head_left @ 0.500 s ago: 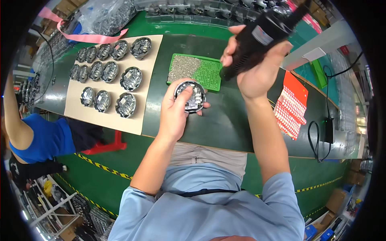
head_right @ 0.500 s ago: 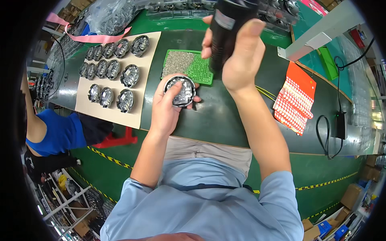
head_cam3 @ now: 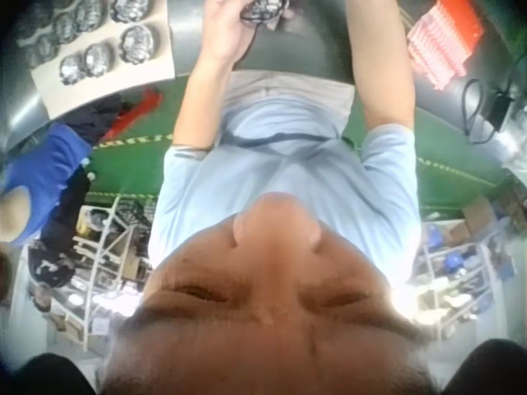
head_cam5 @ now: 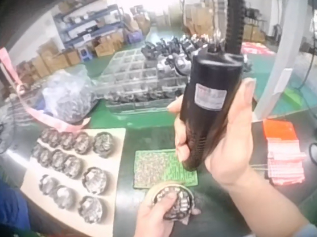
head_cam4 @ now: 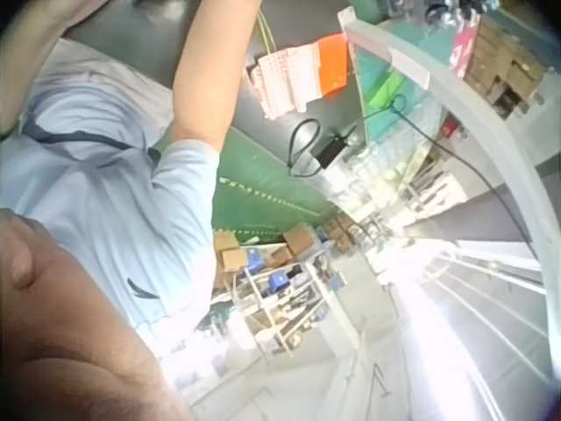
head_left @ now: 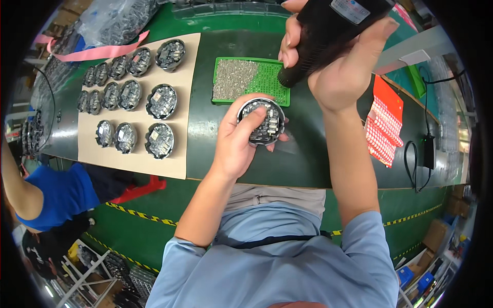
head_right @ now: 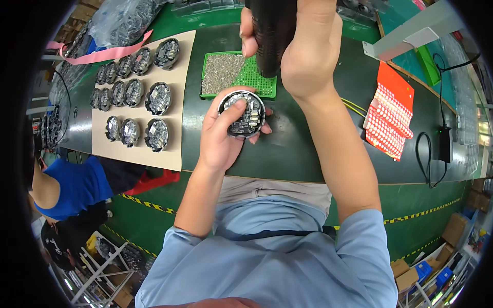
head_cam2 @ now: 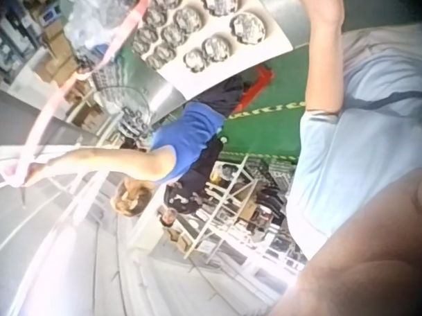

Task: Assembling components onto circuit boards using an electric screwdriver.

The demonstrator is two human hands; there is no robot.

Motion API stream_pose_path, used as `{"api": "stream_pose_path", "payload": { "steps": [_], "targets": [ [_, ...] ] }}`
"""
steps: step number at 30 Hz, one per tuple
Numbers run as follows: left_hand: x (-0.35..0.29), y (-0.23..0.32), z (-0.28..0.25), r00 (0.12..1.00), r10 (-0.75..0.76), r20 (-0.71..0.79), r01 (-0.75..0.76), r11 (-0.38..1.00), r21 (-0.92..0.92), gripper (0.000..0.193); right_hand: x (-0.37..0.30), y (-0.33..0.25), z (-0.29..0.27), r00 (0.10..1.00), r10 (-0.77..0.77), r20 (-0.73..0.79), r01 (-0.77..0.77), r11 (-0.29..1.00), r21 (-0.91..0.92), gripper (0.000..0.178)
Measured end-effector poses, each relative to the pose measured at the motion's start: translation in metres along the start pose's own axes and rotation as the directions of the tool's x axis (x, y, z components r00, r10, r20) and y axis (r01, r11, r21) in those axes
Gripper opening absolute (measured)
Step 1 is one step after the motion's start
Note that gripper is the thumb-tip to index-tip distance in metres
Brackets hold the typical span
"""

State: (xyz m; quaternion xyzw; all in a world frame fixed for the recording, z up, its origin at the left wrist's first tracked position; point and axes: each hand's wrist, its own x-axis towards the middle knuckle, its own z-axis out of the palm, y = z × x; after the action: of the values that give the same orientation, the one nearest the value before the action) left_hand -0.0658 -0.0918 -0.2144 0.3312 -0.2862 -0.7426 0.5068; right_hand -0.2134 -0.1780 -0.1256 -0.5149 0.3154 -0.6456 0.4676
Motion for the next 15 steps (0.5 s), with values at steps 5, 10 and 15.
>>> {"api": "stream_pose_path", "payload": {
  "steps": [5,10,15],
  "targets": [
    [0.002,0.001,0.001,1.0,-0.022,-0.021,0.021,1.0,-0.016,0.031,0.003,0.008,-0.008,0.998,0.033,0.052,-0.031,0.999,-0.036,0.102],
    [0.002,0.0,-0.001,1.0,0.004,-0.022,-0.005,0.999,-0.046,0.03,-0.002,0.007,0.011,0.998,0.009,-0.062,-0.015,0.995,-0.103,0.101],
    [0.003,0.0,-0.003,1.0,-0.001,0.004,0.001,0.998,-0.067,0.024,0.001,0.007,0.011,0.995,-0.096,-0.031,0.085,0.965,-0.246,0.099]
  ]
}}
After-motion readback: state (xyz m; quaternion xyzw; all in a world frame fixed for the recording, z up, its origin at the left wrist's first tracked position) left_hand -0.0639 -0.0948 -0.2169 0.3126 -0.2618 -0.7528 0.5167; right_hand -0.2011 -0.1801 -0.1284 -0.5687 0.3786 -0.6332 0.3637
